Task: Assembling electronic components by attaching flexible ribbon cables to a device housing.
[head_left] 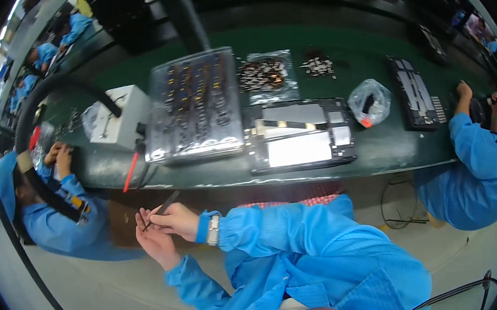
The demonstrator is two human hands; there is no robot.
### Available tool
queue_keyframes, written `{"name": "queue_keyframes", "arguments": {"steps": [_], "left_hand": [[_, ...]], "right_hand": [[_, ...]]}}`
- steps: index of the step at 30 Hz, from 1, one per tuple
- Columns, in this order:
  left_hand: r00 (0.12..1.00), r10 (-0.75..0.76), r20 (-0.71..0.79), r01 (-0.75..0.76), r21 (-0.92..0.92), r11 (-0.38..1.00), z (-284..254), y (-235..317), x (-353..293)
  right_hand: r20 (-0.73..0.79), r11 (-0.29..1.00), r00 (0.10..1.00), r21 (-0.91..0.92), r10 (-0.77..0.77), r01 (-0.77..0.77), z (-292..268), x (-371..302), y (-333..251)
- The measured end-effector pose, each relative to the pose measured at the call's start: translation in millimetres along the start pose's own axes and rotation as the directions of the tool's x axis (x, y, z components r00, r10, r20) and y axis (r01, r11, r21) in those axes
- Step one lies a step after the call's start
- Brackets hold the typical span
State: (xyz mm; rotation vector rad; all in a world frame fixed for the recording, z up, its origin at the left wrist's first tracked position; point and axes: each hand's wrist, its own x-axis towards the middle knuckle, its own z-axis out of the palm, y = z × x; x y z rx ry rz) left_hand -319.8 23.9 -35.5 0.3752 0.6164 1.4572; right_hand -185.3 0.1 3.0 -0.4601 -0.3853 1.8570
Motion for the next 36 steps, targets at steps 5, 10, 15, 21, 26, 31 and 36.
{"name": "queue_keyframes", "arguments": {"steps": [5, 10, 15, 21, 26, 31, 36], "left_hand": [[0.974, 0.151, -0.171, -0.147, 0.034, 0.989, -23.9, 28.4, 10.0], [0.937, 0.248, -0.247, -0.239, 0.066, 0.969, -36.8, 44.0, 31.4], [0.972, 0.235, -0.032, -0.236, -0.037, 0.971, -80.1, 55.6, 46.0], [0.950, 0.248, 0.191, -0.226, -0.130, 0.966, -74.0, 50.0, 45.6], [0.913, 0.229, 0.338, -0.182, -0.165, 0.969, -42.3, 35.6, 40.7], [0.946, 0.322, -0.030, -0.295, 0.332, 0.896, 14.1, -34.5, -6.4], [0.962, 0.091, 0.258, -0.210, 0.485, 0.849, 85.4, -97.0, -54.4]], "right_hand": [[-0.027, 0.998, 0.999, 0.042, 0.038, -0.037, 31.3, 60.4, 66.5], [-0.133, 0.946, 0.991, 0.323, 0.035, 0.010, 50.9, 92.6, 93.9], [-0.105, 0.922, 0.994, 0.380, -0.032, 0.070, 62.6, 99.0, 93.8], [-0.109, 0.973, 0.993, 0.217, -0.054, 0.077, 60.3, 110.4, 79.6], [-0.069, 0.974, 0.989, 0.179, -0.128, 0.138, 42.1, 83.3, 59.8], [0.051, 0.891, 0.942, -0.312, -0.331, 0.330, -0.1, -36.8, -41.2], [0.056, 0.501, 0.732, -0.694, -0.680, 0.518, -45.3, -166.8, -160.5]]}}
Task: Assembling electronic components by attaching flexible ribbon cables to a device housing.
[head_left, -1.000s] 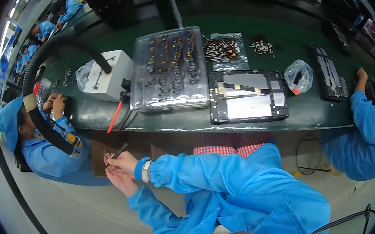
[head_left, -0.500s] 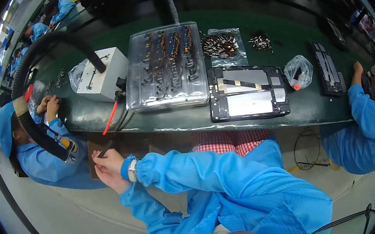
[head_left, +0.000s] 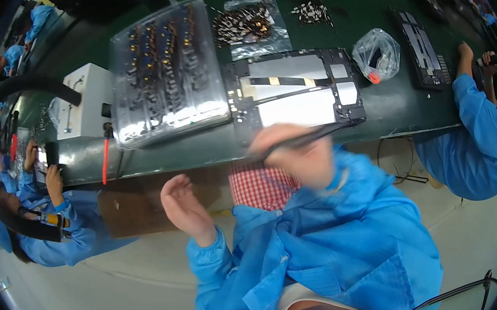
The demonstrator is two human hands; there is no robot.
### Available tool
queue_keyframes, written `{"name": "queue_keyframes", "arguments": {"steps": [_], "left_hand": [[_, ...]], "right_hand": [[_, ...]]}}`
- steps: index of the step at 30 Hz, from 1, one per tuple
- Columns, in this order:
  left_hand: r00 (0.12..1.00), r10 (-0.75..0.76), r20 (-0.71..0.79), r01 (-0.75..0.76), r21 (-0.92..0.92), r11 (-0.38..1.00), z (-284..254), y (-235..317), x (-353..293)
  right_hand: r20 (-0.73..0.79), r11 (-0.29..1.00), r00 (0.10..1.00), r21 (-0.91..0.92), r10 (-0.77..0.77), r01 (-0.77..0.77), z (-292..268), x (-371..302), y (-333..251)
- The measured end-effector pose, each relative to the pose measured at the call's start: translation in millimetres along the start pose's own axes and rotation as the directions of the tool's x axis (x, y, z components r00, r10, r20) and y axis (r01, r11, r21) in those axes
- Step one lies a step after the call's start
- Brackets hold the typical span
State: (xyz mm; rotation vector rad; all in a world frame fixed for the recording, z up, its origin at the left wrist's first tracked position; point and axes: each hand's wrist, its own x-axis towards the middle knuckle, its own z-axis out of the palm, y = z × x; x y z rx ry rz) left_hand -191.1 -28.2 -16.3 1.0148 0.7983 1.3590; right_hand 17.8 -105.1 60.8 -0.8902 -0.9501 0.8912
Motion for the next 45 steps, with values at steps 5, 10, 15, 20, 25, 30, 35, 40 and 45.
{"name": "queue_keyframes", "arguments": {"steps": [5, 10, 15, 20, 25, 30, 35, 40, 45], "left_hand": [[0.675, 0.023, 0.738, -0.335, 0.278, 0.900, 110.3, 40.7, 22.3], [0.523, 0.082, 0.848, -0.763, 0.423, 0.489, 208.0, -14.4, 74.5], [0.658, -0.100, 0.746, -0.646, 0.628, 0.433, 232.8, -47.2, 96.1], [0.615, -0.046, 0.787, -0.683, 0.562, 0.466, 229.7, -57.8, 96.7], [0.517, -0.079, 0.852, -0.785, 0.509, 0.353, 224.0, -53.5, 94.1], [0.460, -0.072, 0.885, -0.869, 0.466, 0.166, 224.7, -45.9, 91.5], [0.594, -0.084, 0.800, -0.769, 0.595, 0.233, 221.3, -49.7, 90.7], [0.572, -0.067, 0.818, -0.795, 0.572, 0.202, 220.7, -49.3, 91.6], [0.570, -0.065, 0.819, -0.795, 0.570, 0.206, 221.9, -49.3, 91.6]], "right_hand": [[0.112, 0.565, 0.982, -0.805, -0.154, 0.180, -121.4, 69.0, -31.3], [-0.052, 0.720, 0.998, -0.692, 0.031, -0.058, -173.2, 98.8, 1.3], [-0.056, 0.674, 0.991, -0.728, 0.123, -0.125, -169.9, 95.6, 6.6], [-0.034, 0.648, 0.988, -0.751, 0.153, -0.126, -173.4, 93.8, 6.1], [0.039, 0.608, 0.998, -0.794, 0.043, 0.005, -171.1, 93.6, 5.8], [0.036, 0.623, 0.999, -0.782, 0.010, 0.022, -168.8, 91.7, 4.0], [-0.049, 0.656, 0.998, -0.751, 0.050, -0.070, -169.9, 89.9, 3.2], [-0.039, 0.646, 0.997, -0.760, 0.073, -0.077, -170.2, 88.5, 2.1], [0.050, 0.587, 0.999, -0.809, 0.019, 0.029, -172.2, 90.2, 3.9]]}}
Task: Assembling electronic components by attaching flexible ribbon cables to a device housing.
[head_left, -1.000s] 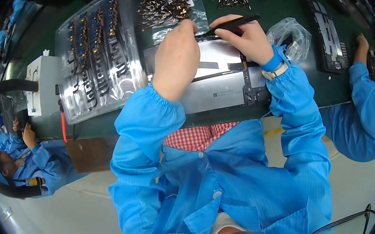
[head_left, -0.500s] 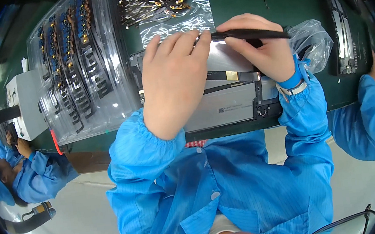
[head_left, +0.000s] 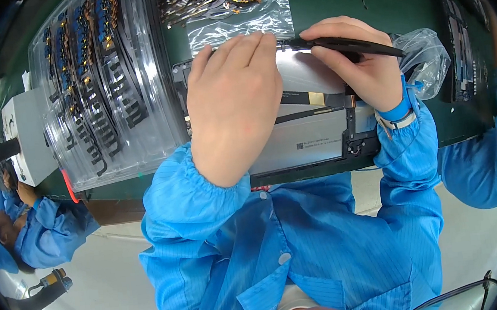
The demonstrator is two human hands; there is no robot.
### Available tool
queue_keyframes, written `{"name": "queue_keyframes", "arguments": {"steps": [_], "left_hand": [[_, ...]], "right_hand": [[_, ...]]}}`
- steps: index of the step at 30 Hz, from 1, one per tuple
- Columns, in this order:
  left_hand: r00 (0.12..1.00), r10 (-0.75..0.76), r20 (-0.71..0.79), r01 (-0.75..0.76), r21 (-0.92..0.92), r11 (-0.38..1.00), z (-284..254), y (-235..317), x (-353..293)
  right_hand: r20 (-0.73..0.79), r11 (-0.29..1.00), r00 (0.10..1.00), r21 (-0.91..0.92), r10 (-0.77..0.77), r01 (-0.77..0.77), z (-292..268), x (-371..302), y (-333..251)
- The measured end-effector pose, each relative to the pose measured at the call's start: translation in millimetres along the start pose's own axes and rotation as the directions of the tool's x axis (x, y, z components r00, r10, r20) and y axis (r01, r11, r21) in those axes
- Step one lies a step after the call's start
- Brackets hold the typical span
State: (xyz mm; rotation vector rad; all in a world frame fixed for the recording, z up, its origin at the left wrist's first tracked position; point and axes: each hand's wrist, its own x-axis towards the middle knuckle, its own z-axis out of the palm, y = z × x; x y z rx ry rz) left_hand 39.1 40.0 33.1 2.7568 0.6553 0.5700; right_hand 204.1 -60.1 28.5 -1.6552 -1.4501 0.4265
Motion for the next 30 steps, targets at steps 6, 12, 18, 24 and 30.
{"name": "queue_keyframes", "arguments": {"steps": [6, 12, 18, 24, 30], "left_hand": [[1.000, -0.008, -0.023, 0.008, 0.005, 1.000, 1.1, -2.2, 0.6], [0.999, 0.024, -0.023, -0.024, -0.013, 1.000, 2.3, -3.4, -2.0], [0.905, 0.153, -0.398, -0.224, -0.138, 0.965, -40.9, 37.8, -36.7], [0.932, -0.054, -0.358, -0.059, -0.298, 0.953, -66.6, 25.2, -125.3], [0.786, -0.149, -0.600, 0.220, 0.047, 0.974, -118.5, -123.2, -71.4]], "right_hand": [[-0.001, 0.965, 0.984, 0.197, 0.177, -0.173, -1.3, -0.1, -5.1], [-0.003, 0.981, 0.995, 0.168, 0.099, -0.097, -2.9, -4.5, -1.0], [0.018, 0.941, 0.986, 0.297, 0.164, -0.162, 3.5, -4.5, -0.8], [-0.004, 0.940, 0.991, 0.317, 0.134, -0.126, 0.5, -4.6, -1.7], [-0.093, 0.937, 0.983, 0.298, -0.161, 0.182, -31.0, -25.2, -34.5]]}}
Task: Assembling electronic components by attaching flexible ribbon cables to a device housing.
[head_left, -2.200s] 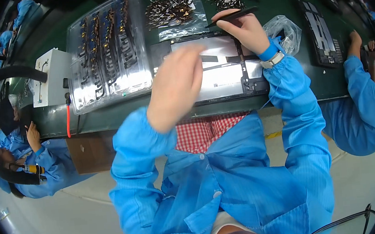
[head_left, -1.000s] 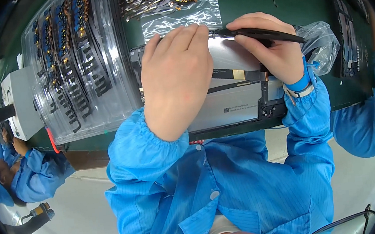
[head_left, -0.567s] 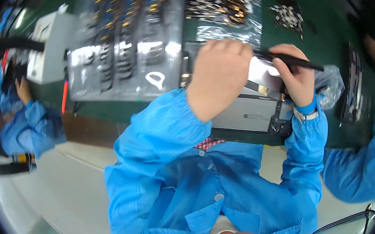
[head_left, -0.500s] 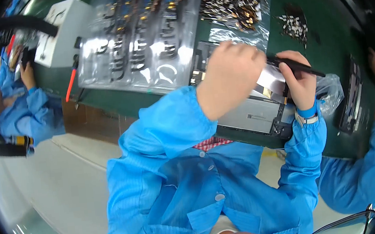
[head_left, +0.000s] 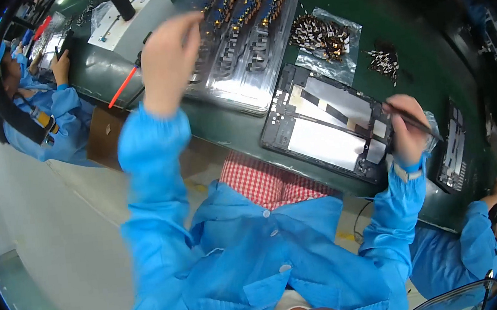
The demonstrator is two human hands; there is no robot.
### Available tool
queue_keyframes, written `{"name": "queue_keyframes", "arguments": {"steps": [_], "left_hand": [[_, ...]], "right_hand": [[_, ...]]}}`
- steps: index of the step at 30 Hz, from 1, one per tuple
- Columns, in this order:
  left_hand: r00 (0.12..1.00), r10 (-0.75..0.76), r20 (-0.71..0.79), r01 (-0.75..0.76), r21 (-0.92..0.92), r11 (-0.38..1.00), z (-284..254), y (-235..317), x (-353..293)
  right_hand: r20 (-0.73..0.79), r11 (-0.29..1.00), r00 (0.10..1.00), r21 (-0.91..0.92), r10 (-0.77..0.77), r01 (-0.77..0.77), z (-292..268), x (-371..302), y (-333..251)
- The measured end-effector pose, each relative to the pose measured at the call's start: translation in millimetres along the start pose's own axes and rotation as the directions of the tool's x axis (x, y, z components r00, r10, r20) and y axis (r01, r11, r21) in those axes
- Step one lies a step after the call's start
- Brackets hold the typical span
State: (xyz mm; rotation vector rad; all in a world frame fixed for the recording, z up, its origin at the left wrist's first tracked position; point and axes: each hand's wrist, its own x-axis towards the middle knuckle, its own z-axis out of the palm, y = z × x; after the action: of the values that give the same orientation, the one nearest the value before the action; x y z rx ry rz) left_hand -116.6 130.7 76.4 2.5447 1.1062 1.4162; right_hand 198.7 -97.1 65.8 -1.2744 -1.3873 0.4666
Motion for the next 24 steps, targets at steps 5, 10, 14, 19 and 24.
{"name": "queue_keyframes", "arguments": {"steps": [5, 10, 14, 19, 24], "left_hand": [[0.908, 0.239, 0.345, -0.328, 0.229, 0.916, 48.5, -79.6, 46.4], [0.847, 0.215, 0.486, -0.393, 0.300, 0.869, 50.4, -80.1, 54.6], [0.820, 0.185, 0.542, -0.344, 0.209, 0.915, 55.8, -103.0, 52.1], [0.843, 0.324, 0.429, -0.445, 0.220, 0.868, 51.2, -86.0, 48.0], [0.932, 0.195, 0.304, -0.273, 0.238, 0.932, 25.4, -83.6, 48.8]], "right_hand": [[-0.182, 0.942, 0.925, -0.011, -0.333, 0.337, -9.8, -55.3, -42.7], [-0.208, 0.970, 0.955, 0.068, -0.213, 0.232, 2.2, -103.6, -68.8], [-0.133, 0.985, 0.982, 0.095, -0.134, 0.147, 12.8, -120.9, -69.7], [-0.125, 0.980, 0.986, 0.148, -0.114, 0.132, 29.1, -126.1, -63.6], [-0.078, 0.976, 0.987, 0.157, -0.140, 0.151, 30.2, -122.1, -64.8]]}}
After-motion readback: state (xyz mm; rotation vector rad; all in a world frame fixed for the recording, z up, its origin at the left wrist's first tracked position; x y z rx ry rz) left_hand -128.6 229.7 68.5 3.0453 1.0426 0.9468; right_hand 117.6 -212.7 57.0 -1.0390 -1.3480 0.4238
